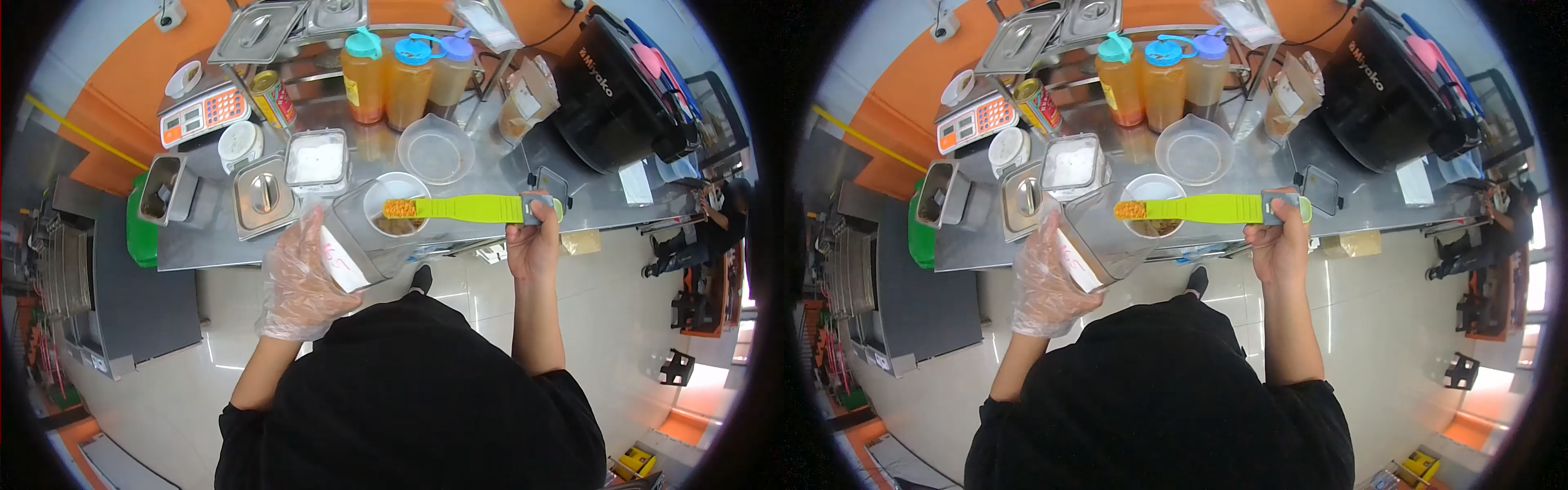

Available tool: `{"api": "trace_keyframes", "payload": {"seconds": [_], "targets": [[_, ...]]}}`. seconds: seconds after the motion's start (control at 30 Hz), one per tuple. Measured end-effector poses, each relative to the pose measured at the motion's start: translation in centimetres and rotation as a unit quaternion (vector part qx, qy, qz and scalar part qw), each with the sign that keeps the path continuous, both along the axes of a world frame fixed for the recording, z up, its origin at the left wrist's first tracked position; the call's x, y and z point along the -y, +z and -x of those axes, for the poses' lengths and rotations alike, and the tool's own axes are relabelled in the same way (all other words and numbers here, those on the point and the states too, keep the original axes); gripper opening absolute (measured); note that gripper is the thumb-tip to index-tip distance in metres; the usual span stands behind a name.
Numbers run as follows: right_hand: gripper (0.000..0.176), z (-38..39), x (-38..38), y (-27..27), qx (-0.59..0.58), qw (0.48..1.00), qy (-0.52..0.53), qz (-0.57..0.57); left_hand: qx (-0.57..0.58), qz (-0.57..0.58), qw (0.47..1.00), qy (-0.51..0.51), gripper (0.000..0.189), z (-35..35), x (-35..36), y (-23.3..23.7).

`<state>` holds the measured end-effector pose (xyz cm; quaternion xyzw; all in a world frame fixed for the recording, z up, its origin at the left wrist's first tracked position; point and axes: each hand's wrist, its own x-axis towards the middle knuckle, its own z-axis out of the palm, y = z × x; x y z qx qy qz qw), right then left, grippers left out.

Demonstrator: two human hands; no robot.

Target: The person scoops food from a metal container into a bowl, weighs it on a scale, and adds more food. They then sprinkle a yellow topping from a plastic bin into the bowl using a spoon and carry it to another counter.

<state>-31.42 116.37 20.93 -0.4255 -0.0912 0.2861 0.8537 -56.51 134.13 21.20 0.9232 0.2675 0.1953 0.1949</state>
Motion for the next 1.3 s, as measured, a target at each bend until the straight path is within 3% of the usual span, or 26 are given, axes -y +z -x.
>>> {"api": "trace_keyframes", "payload": {"seconds": [0.17, 0.33, 0.43, 0.57, 1.3], "targets": [[0.019, -1.6, -0.6, -3.8, 0.009, 0.999, -0.021, 0.026, -0.049, -0.001, 0.994, 0.096, 0.118, 3.0, -1.2, -2.0], [0.019, -2.8, -0.2, -8.2, 0.034, 0.998, 0.012, 0.046, -0.006, 0.054, 0.984, 0.171, 0.115, 4.3, -2.4, -0.8], [0.018, -2.6, -0.2, -9.6, 0.045, 0.996, 0.015, 0.081, -0.052, 0.011, 0.975, 0.216, 0.117, 4.6, -2.7, -0.1], [0.017, -2.2, -0.3, -10.5, 0.084, 0.990, 0.037, 0.111, 0.003, 0.011, 0.975, 0.221, 0.115, 4.9, -3.4, 0.1], [0.018, -1.6, 1.0, -9.9, 0.185, 0.964, 0.015, 0.189, 0.011, 0.029, 0.974, 0.224, 0.113, 5.3, -3.1, -0.5]]}}
